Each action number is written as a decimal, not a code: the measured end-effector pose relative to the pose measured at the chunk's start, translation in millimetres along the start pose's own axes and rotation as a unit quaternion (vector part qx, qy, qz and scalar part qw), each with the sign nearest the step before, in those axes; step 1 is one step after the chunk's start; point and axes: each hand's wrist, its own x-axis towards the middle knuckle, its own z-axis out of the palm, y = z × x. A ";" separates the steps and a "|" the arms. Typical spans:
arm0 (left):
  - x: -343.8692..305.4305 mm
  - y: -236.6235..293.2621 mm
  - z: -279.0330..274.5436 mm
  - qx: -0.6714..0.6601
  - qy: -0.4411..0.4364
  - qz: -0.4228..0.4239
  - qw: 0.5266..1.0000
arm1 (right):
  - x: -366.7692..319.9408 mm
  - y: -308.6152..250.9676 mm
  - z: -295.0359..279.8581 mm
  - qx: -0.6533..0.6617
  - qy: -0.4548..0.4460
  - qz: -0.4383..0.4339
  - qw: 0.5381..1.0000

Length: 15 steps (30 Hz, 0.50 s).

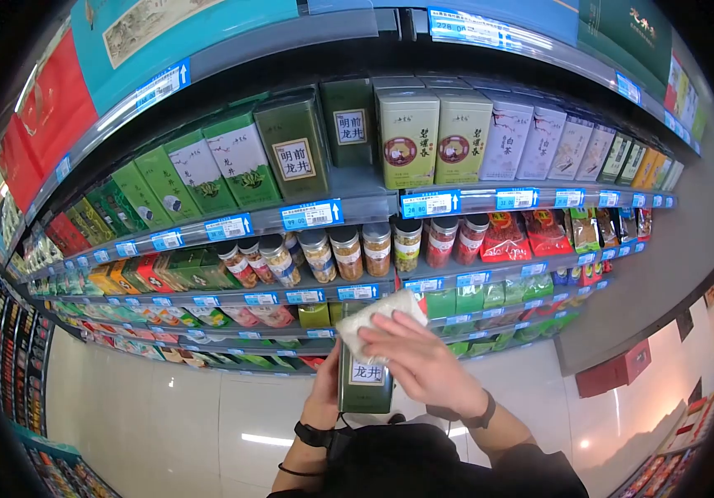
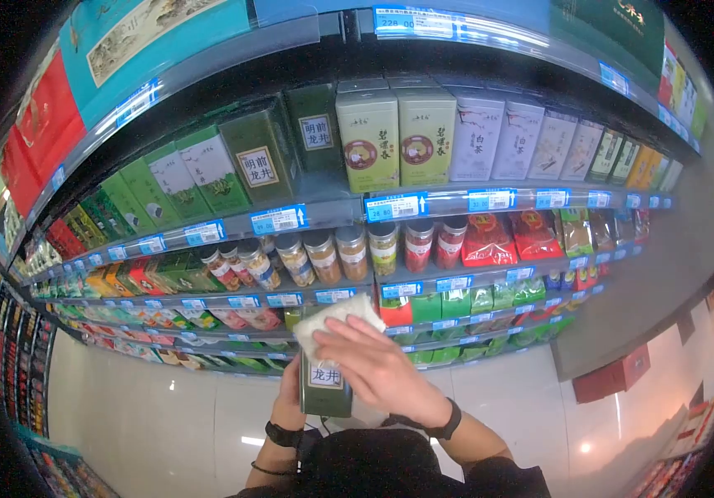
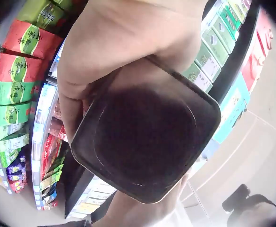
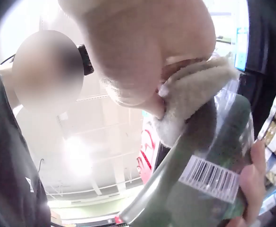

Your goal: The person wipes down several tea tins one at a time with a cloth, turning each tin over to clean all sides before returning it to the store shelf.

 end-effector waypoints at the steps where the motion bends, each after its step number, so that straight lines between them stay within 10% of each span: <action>1: 1.5 1.7 1.8 0.057 0.041 0.003 0.998 | -1.7 -0.2 2.9 -0.001 0.000 -0.002 1.000; 6: -1.7 13.2 6.5 -0.032 -0.072 -0.019 0.997 | -23.8 -20.6 24.6 0.167 -0.224 -0.066 0.958; 15: -0.2 -0.5 -13.3 0.038 -0.001 0.046 0.998 | -19.2 0.4 5.4 0.192 0.025 0.047 0.980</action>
